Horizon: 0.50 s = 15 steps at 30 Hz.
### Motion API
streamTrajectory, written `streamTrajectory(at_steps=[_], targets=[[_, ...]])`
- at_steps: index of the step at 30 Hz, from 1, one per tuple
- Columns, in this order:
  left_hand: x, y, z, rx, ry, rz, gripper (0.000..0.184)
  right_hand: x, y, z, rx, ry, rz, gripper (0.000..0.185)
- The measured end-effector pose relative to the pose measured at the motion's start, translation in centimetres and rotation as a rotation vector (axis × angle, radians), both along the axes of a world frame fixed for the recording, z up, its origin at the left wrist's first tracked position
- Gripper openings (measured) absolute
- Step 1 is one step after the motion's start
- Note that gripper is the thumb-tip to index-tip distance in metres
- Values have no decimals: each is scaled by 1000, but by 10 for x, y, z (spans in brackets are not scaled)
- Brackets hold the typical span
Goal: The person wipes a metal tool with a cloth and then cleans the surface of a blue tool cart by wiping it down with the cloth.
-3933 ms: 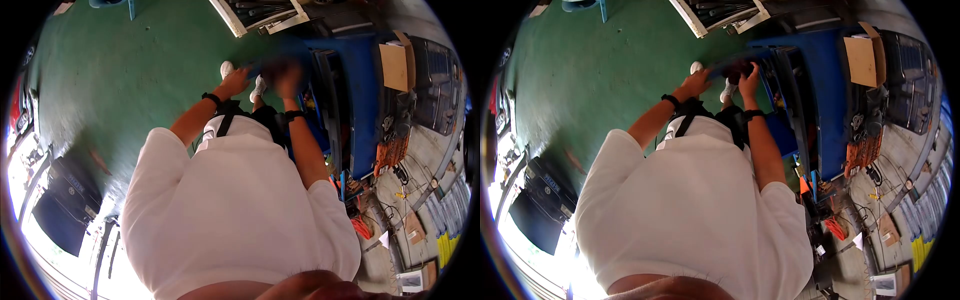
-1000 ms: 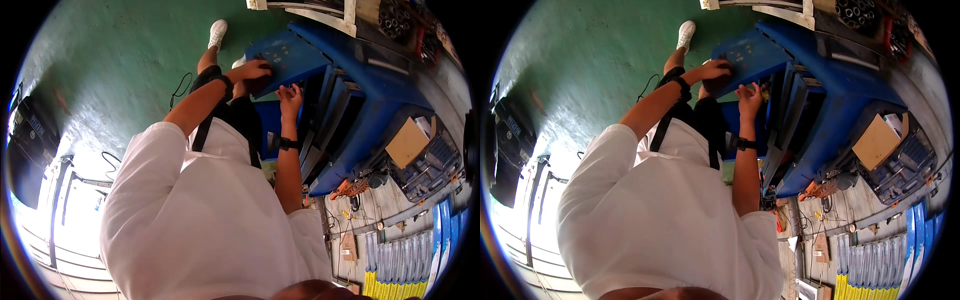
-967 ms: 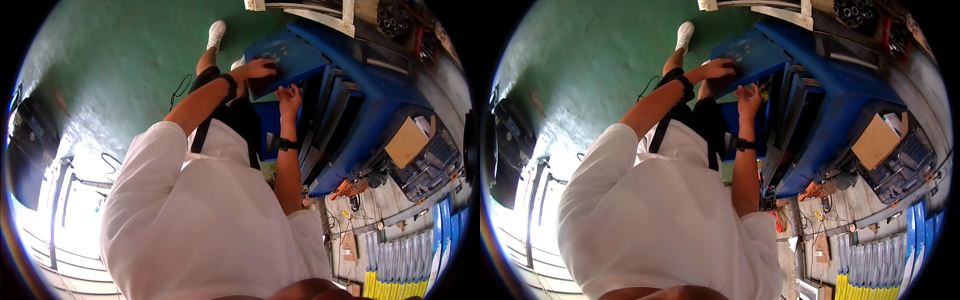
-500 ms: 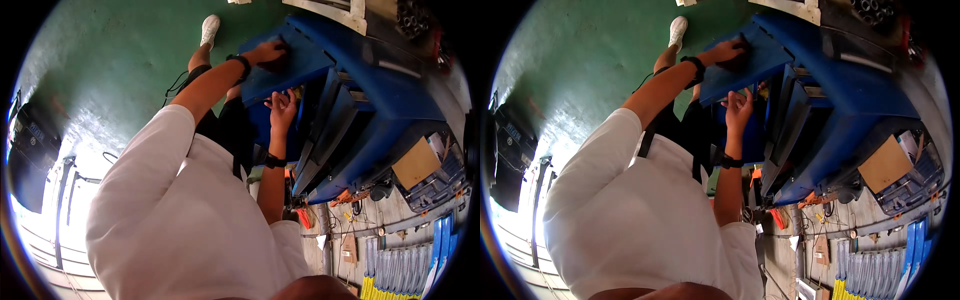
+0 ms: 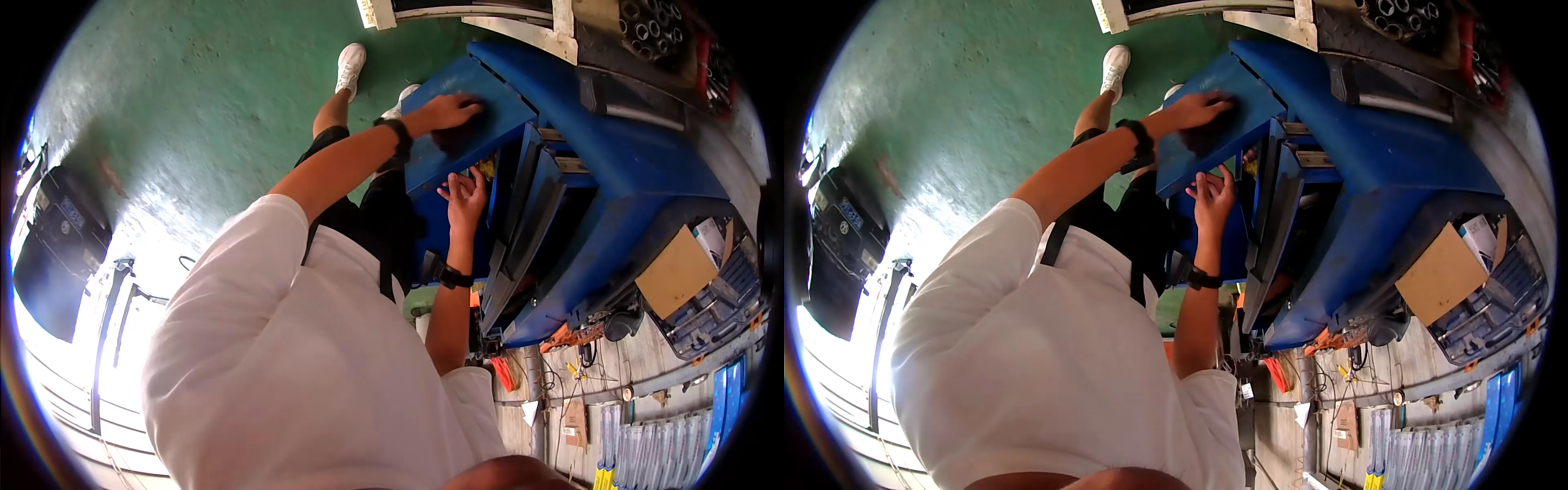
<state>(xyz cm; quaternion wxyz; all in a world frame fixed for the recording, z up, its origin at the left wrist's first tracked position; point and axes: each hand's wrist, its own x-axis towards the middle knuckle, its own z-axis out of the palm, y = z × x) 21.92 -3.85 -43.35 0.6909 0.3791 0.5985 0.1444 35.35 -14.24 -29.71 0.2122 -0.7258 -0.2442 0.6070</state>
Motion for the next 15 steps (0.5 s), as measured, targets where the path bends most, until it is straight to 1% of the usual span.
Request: streamTrajectory(at_steps=[1,3,4,6,7,8,9,10,12,13,15], targets=[[10,19,3,33,-43,26,46,0,1,-1,-2,-2,-5,52],[16,50,26,280,-44,35,43,0,0,1,17,25,1,51],[18,58,34,268,-51,32,43,0,-1,3,6,18,-3,51],[16,69,41,244,39,-113,42,-6,1,0,-1,44,-28,52],[15,65,35,243,43,-117,42,-9,3,-1,-2,48,-31,52],[13,56,27,284,26,-69,43,-11,3,-1,-10,46,-27,52],[11,45,15,326,9,-22,44,-12,4,0,-17,45,-22,52],[8,34,1,328,12,-24,44,-12,5,-2,-15,47,-23,52],[-5,5,-24,249,56,-45,46,-10,2,-4,-28,69,-46,52],[-13,-10,-31,249,52,-49,46,-10,2,-3,-27,66,-51,52],[-29,-26,-34,130,94,-182,47,-7,3,-3,-42,73,-35,52]])
